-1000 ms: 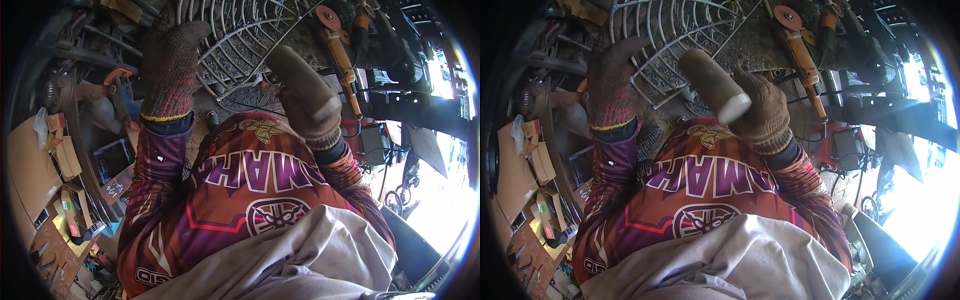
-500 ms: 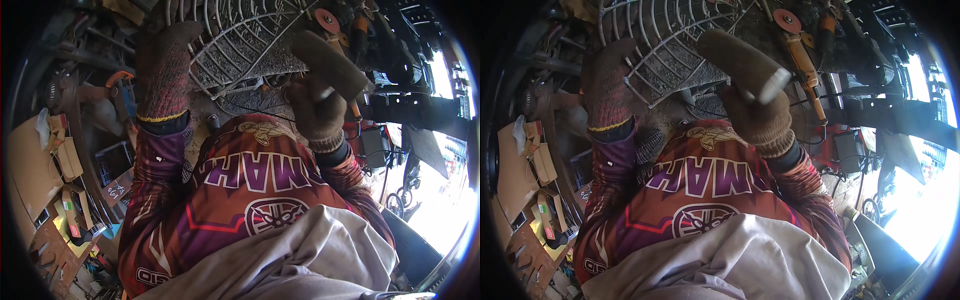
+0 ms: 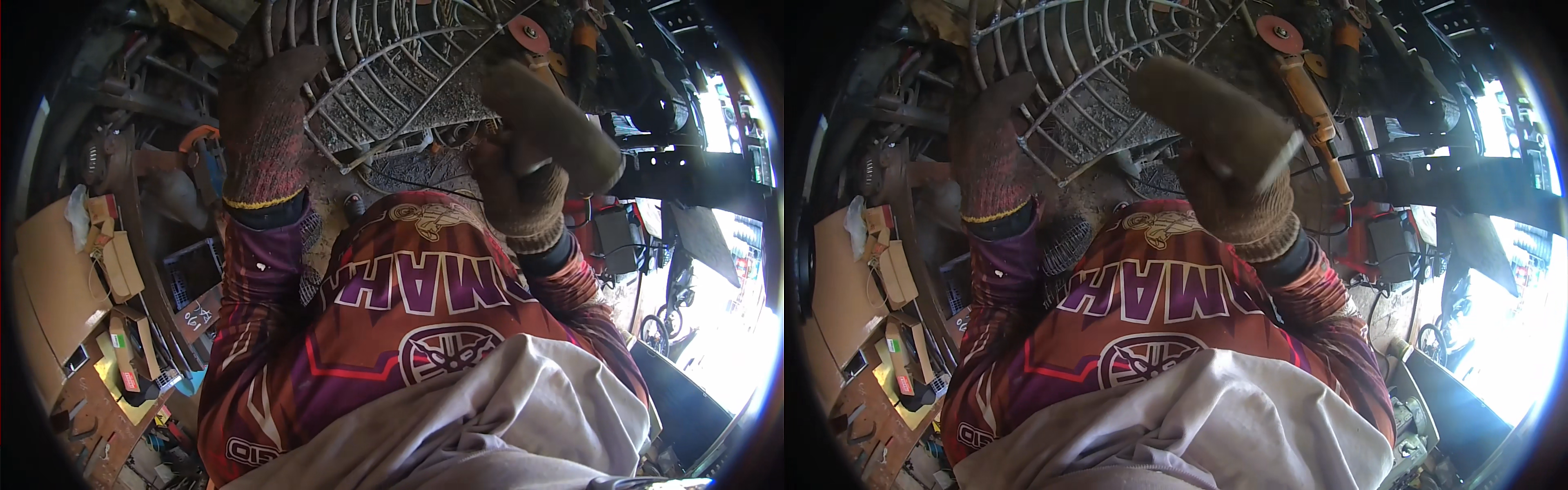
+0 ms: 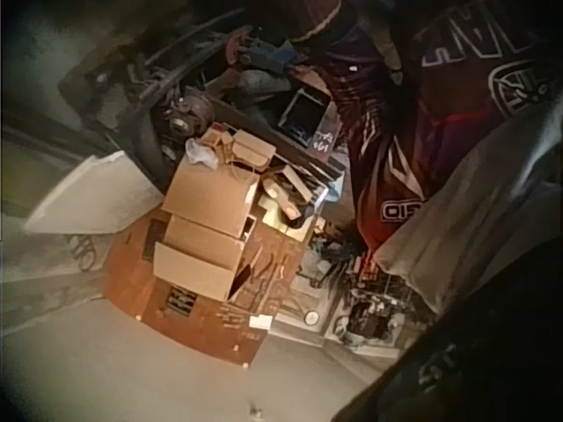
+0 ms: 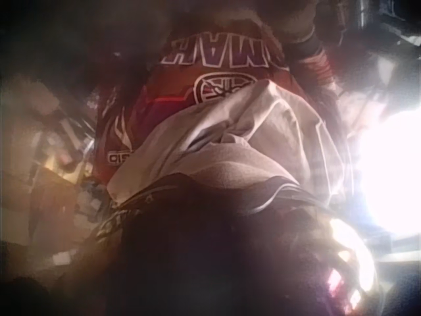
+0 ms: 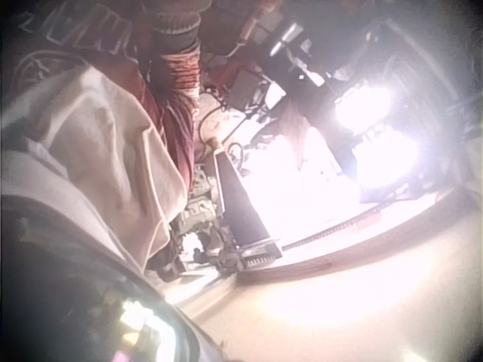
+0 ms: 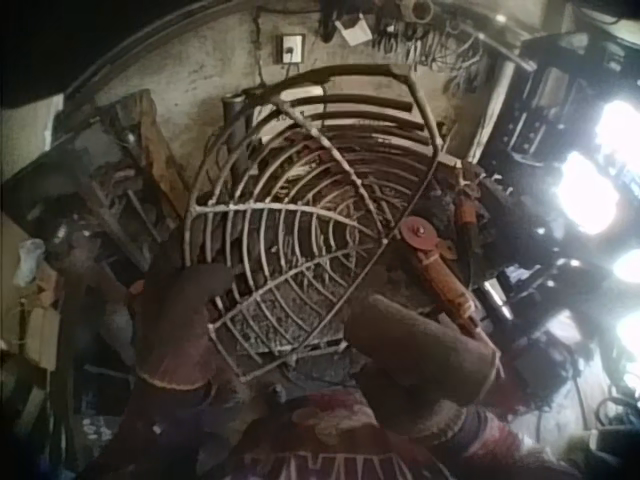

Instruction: The person uses a hammer to strike the wires of a curved metal cage held on a workbench, striking different points along the cage's structure to adjust its shape.

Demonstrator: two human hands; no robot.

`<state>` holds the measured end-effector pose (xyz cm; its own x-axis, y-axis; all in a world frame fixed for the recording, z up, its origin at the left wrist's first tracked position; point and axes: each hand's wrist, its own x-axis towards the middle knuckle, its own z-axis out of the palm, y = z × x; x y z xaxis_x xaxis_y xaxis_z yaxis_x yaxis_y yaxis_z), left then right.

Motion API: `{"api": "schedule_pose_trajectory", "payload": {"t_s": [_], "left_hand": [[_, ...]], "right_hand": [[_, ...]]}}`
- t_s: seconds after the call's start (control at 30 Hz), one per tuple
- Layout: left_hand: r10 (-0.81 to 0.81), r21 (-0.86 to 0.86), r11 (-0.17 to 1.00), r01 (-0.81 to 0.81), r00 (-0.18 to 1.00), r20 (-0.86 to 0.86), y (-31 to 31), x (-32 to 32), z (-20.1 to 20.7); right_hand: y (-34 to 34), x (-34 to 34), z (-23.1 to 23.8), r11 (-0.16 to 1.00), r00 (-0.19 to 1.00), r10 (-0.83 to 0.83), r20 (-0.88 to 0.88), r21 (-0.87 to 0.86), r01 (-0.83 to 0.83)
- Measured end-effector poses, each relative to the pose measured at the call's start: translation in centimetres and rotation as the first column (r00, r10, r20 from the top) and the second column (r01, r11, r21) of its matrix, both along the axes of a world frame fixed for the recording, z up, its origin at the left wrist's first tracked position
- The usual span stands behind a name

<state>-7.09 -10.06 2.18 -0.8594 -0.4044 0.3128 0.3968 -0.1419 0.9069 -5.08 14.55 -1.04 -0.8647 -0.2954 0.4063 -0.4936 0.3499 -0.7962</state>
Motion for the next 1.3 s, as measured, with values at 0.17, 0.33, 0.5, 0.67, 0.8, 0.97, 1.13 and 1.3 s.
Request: {"api": "schedule_pose_trajectory", "payload": {"t_s": [0.17,0.33,0.5,0.67,0.8,0.97,1.13,1.3], "left_hand": [[0.139,-0.453,0.890,-0.042,0.973,0.184,-1.6,0.2,-0.5],[0.153,-0.528,0.839,-0.128,0.988,0.003,-4.2,-0.3,-4.3],[0.109,-0.434,0.901,0.015,0.959,0.260,-4.2,-0.3,-3.9],[-0.302,0.246,0.947,0.209,0.840,0.450,-2.0,-0.7,-1.8],[-0.661,0.550,0.719,0.425,0.662,0.353,-5.2,-4.3,-7.9],[-0.768,0.259,0.620,0.741,0.506,0.392,-4.3,-3.2,-10.6],[-0.905,-0.038,0.343,0.938,0.341,0.256,-4.1,-3.4,-11.5],[-0.658,0.397,0.701,0.593,0.752,0.039,1.3,-0.2,-3.8]], "right_hand": [[0.1,0.6,-2.3,0.951,0.959,-0.159,0.234,0.298,0.084],[0.8,-0.1,-2.4,0.988,0.971,-0.147,0.187,-0.022,0.153],[1.4,-0.2,-1.5,0.968,0.990,-0.046,0.130,-0.238,0.076],[2.7,-3.4,-0.6,0.964,0.982,-0.068,-0.174,-0.264,0.021],[2.6,-5.8,3.6,1.000,0.901,0.017,-0.434,-0.009,-0.024],[3.9,-7.9,1.9,0.995,0.791,0.088,-0.605,0.087,-0.044],[3.7,-7.1,1.3,0.962,0.958,0.076,-0.277,-0.232,-0.144],[4.3,-7.0,3.7,0.958,1.000,-0.003,-0.030,-0.287,-0.006]]}}
